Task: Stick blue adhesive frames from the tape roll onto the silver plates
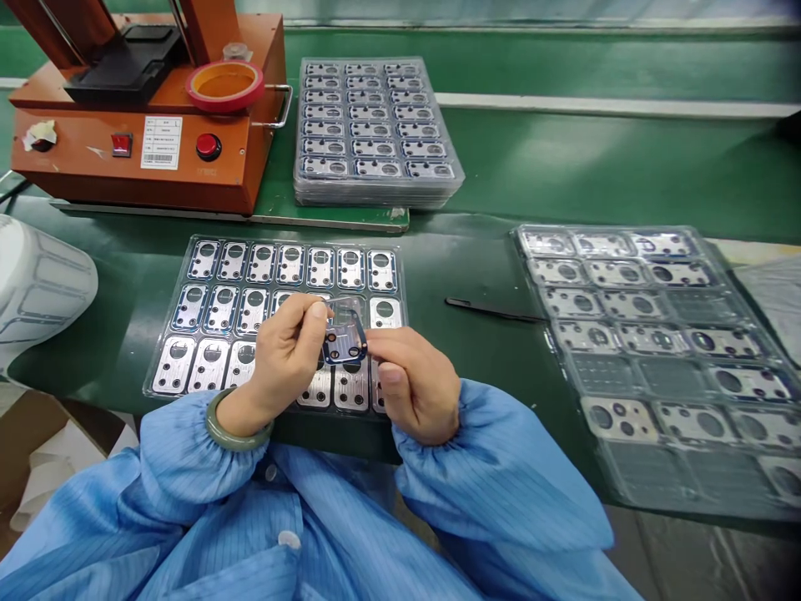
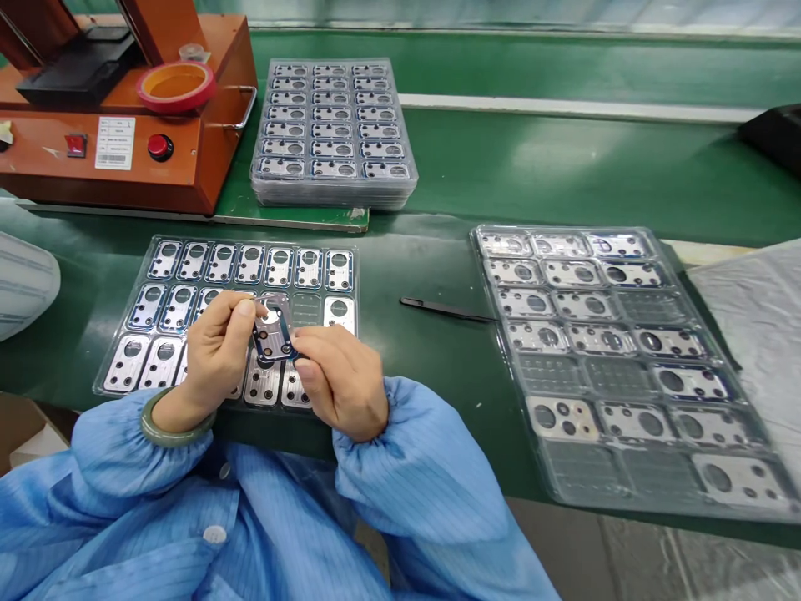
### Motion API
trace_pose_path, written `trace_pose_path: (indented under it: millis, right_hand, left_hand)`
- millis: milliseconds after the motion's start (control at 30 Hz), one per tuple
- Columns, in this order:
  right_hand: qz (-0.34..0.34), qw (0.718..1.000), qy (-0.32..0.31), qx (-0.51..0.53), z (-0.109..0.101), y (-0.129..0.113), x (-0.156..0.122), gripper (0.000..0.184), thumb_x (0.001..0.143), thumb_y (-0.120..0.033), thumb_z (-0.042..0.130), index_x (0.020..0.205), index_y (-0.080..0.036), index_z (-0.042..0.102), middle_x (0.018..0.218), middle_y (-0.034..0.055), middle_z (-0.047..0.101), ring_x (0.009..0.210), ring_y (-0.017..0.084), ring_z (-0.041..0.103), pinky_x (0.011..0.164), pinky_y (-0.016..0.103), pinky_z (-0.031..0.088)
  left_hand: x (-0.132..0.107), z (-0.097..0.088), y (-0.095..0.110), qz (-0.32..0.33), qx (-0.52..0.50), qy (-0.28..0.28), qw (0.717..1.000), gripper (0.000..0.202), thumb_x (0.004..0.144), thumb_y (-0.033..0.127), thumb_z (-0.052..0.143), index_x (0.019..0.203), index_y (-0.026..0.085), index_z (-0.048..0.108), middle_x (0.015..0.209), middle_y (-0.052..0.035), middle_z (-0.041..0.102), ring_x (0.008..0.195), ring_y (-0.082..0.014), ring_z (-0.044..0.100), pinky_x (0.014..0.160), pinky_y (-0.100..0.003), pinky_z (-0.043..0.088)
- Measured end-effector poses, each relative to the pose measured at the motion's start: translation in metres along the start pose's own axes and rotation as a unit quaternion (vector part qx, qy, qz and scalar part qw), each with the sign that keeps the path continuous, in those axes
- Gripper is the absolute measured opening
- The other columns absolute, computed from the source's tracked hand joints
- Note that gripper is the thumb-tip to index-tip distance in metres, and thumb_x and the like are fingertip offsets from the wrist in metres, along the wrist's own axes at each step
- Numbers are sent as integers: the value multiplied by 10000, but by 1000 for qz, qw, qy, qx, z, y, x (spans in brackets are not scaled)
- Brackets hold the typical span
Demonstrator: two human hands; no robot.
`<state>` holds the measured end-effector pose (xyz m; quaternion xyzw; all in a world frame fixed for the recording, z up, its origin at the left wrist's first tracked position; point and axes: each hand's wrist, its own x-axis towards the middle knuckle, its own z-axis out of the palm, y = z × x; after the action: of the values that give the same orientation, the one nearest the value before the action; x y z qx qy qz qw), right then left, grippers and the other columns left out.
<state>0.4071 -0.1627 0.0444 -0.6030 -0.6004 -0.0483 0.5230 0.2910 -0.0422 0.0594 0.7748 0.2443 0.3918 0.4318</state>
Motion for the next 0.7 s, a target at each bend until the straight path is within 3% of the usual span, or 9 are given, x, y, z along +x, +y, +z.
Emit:
trace_pose_path:
  millis: [267, 433, 500, 567, 700]
  right_hand:
    - [-47, 992, 16, -114, 1, 5, -4, 273, 925, -274, 442, 1152, -237, 588, 881, 77, 691, 724, 200, 632, 607, 323, 515]
    - [47, 992, 81, -90, 3, 3, -7, 404, 935, -292, 431, 1335, -264, 485, 905, 61, 670, 622, 168, 574, 586, 321, 492]
    - [85, 993, 74, -47, 1, 1, -4, 324, 939, -295, 427, 1232, -254, 560, 866, 48, 662, 610, 155, 563, 588, 312, 492]
    - [109, 994, 22, -3, -2, -2, 1, 236, 941, -292, 431, 1049, -218, 628, 804, 41, 650, 636, 150, 575, 592, 298, 487]
    - [166, 979, -88, 79, -5, -7, 11, 164, 901, -284, 534, 785, -189, 601, 664, -3, 584, 569, 108, 526, 520, 242, 435]
  left_hand:
    - [2, 1, 2, -9, 7, -7, 1000, 219, 940, 260, 459, 768, 202, 582, 646, 22, 543, 586, -100, 493, 555, -223, 419]
    - [1, 1, -1, -15, -5, -9, 1000, 196, 928, 257, 485, 773, 202, 592, 645, 25, 548, 589, -95, 496, 559, -219, 415]
    - [0, 1, 0, -27, -11, 3, 1000, 213, 931, 277, 481, 768, 202, 597, 637, 25, 544, 575, -96, 487, 554, -224, 414]
    - [0, 1, 1, -35, -12, 16, 999, 233, 931, 304, 480, 762, 201, 602, 631, 24, 545, 566, -99, 482, 547, -229, 413]
    - [0, 1, 2, -35, -18, 22, 999, 237, 932, 315, 481, 766, 198, 605, 635, 24, 555, 563, -96, 487, 546, -225, 415]
